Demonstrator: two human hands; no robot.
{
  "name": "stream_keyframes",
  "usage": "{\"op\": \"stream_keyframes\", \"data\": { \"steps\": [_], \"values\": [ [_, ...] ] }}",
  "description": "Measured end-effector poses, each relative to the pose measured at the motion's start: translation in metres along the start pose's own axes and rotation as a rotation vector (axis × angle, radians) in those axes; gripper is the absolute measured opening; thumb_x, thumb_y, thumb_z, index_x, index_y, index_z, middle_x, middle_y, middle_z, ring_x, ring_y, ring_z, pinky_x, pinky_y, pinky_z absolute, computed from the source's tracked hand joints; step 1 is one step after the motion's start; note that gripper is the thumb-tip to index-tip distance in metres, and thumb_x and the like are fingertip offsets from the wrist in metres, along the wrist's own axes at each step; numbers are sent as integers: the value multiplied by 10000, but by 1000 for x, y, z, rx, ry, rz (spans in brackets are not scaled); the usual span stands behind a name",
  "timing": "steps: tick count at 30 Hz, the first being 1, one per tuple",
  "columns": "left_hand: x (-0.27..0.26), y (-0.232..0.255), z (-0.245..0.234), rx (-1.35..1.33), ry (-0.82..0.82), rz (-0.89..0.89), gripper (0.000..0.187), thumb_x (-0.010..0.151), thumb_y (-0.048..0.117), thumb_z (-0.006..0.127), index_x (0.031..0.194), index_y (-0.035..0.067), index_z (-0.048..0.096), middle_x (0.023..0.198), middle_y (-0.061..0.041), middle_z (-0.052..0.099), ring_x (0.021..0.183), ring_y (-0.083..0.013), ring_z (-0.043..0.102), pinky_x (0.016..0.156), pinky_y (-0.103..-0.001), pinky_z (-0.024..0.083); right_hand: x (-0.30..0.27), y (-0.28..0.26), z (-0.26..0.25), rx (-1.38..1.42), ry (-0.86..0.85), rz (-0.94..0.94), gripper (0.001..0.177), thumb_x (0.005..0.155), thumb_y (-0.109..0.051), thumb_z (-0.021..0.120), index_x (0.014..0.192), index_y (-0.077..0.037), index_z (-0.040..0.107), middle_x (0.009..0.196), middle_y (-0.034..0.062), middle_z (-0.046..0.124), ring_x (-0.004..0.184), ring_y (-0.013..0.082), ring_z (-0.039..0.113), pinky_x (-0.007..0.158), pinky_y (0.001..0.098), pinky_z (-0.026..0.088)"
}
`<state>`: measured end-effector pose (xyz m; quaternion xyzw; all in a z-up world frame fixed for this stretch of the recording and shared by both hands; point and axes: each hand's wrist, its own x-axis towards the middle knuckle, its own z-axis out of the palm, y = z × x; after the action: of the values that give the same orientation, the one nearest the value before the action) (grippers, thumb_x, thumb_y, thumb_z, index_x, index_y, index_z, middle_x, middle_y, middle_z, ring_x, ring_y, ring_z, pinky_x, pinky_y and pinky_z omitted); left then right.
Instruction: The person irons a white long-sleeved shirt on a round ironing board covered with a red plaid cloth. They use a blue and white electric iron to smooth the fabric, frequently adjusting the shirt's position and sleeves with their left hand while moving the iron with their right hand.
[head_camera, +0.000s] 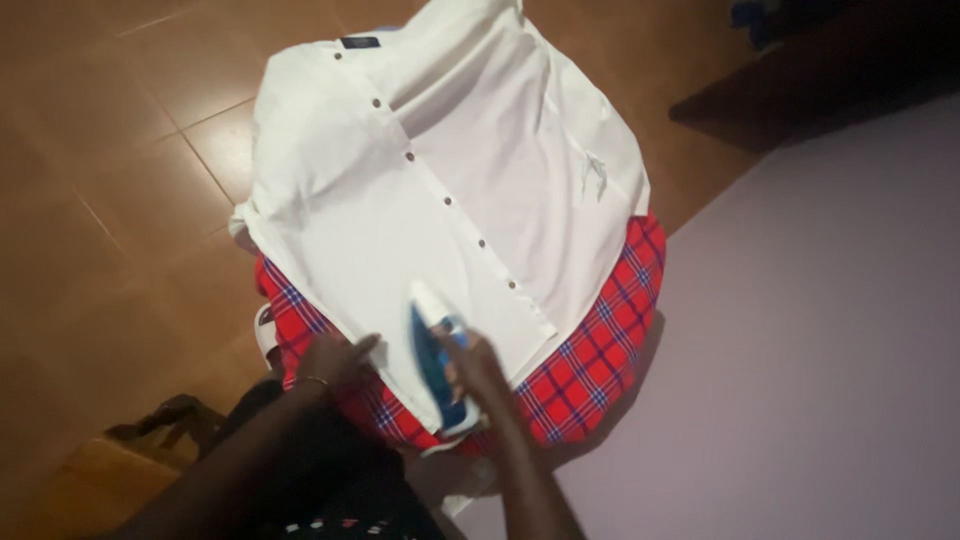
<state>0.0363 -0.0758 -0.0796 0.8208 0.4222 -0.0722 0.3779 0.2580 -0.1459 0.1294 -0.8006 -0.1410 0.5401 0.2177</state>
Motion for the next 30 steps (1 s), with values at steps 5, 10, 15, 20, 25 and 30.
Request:
{"op": "stream_keyframes", "data": {
  "steps": [5, 10, 15, 20, 25, 30],
  "values": [
    [-12, 17, 33, -303, -231, -186, 475, 867, 586, 727, 1030, 153, 832, 809, -83, 813, 733, -242, 783, 701, -367, 607, 26, 12, -63, 253, 124, -29, 618, 904, -592, 651, 1114, -11, 635, 581, 35, 517, 388, 136, 470, 339, 303, 439],
    [-11, 12, 35, -736, -289, -460, 587, 923, 544, 759, 1068, -21, 818, 830, -145, 856, 681, -231, 825, 668, -357, 666, 1, 57, -24, 154, -62, -39, 653, 844, -574, 680, 1211, -34, 666, 614, 25, 602, 399, 132, 540, 353, 275, 445],
    [-5, 12, 27, -203, -292, -18, 379, 885, 402, 627, 1241, 348, 746, 893, -10, 836, 734, -122, 811, 689, -294, 613, -30, 96, 4, 208, 241, 178, 689, 891, -590, 698, 1321, -58, 608, 630, 82, 606, 437, 159, 538, 375, 317, 464],
    [-7, 22, 15, -277, -336, -263, 424, 883, 462, 771, 1094, 94, 794, 852, -90, 831, 700, -206, 791, 649, -333, 636, 5, 105, -70, 315, 517, 169, 735, 946, -681, 516, 1286, -43, 650, 715, 107, 648, 488, 198, 619, 396, 326, 478],
    [-22, 45, -13, -909, -286, -587, 487, 787, 416, 814, 811, -68, 761, 735, -179, 798, 590, -273, 763, 568, -402, 622, 11, 102, -93, 678, 522, 60, 680, 958, -664, 531, 1118, -10, 625, 576, 45, 518, 416, 174, 503, 378, 353, 460],
    [-18, 52, -25, -137, -233, -10, 371, 792, 376, 807, 1057, 118, 775, 774, -168, 783, 621, -283, 746, 575, -398, 588, -11, 89, -27, 424, 449, 124, 594, 905, -621, 600, 1044, -50, 685, 571, 73, 529, 420, 201, 526, 391, 370, 462]
  ]
}}
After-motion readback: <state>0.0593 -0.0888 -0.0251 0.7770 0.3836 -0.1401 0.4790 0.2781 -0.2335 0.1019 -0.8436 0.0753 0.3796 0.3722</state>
